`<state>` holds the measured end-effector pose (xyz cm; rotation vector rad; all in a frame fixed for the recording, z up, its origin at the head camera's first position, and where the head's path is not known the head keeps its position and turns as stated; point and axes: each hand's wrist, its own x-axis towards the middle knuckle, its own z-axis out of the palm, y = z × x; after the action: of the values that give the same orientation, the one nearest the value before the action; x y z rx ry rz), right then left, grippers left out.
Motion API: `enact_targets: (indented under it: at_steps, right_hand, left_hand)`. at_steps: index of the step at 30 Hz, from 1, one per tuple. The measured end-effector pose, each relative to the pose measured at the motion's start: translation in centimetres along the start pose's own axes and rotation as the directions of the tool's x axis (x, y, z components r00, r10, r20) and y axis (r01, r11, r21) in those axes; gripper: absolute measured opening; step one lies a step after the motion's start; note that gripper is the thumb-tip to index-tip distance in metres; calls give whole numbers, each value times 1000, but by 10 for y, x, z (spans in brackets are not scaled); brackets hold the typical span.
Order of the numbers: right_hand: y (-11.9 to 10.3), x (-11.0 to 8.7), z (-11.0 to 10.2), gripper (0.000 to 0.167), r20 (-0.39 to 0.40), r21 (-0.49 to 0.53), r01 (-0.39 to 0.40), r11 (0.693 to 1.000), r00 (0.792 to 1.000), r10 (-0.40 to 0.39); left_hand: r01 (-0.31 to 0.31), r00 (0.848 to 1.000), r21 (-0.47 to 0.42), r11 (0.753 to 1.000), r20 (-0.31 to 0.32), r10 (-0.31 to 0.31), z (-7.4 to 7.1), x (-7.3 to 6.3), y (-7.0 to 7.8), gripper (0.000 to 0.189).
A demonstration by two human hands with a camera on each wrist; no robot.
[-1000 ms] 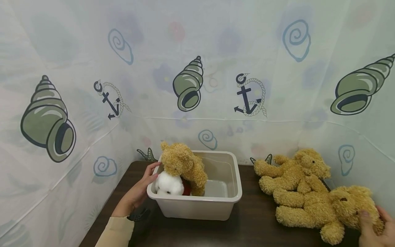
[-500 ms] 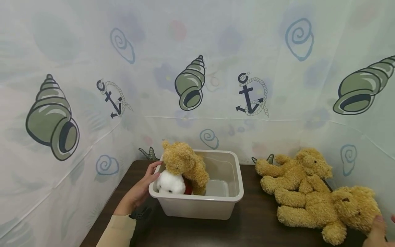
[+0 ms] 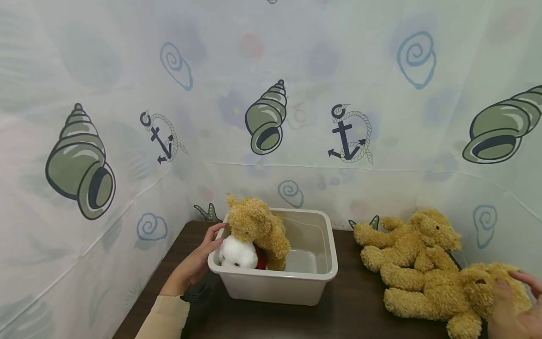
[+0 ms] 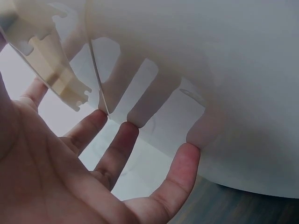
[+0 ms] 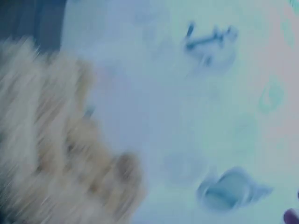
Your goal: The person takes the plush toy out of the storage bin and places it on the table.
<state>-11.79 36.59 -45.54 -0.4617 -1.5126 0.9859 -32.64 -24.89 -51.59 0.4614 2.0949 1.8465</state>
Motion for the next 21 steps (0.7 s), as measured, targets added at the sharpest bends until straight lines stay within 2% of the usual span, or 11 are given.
enact_targets:
  at_steps: [2, 4, 6, 9, 11, 14, 18, 21]
  right_hand:
    - [-27, -2, 4, 20, 115, -47, -4, 999, 993, 10]
    - [-46, -2, 11, 25, 216, -45, 0, 999, 976, 10]
    - [-59, -1, 17, 30, 288, -4, 12, 1000, 958, -11]
    - [-76, 4, 28, 33, 381, 17, -18, 1000, 925, 10]
    - [-85, 8, 34, 36, 468, 3, -32, 999, 883, 27]
    - [-98, 17, 46, 40, 598, -10, -2, 1000, 801, 7]
    - [-121, 21, 72, 41, 696, 85, 117, 990, 704, -143]
    - [-143, 17, 94, 41, 729, 182, 158, 970, 640, -241]
  left_hand:
    - [1, 1000, -1, 1000, -2, -1, 0, 0, 0, 56]
    - [6, 1000, -5, 1000, 1, -6, 0, 0, 0, 57]
    - [14, 1000, -9, 1000, 0, -14, 0, 0, -1, 59]
    - [23, 1000, -11, 1000, -1, -23, 1, 1, -2, 60]
    - [27, 1000, -7, 1000, -5, -27, 2, 2, -3, 60]
    - [26, 1000, -5, 1000, -12, -26, 3, 2, -4, 60]
    - [21, 999, 0, 1000, -27, -21, 2, 2, -4, 59]
    - [23, 999, 0, 1000, -39, -23, 1, 2, -3, 57]
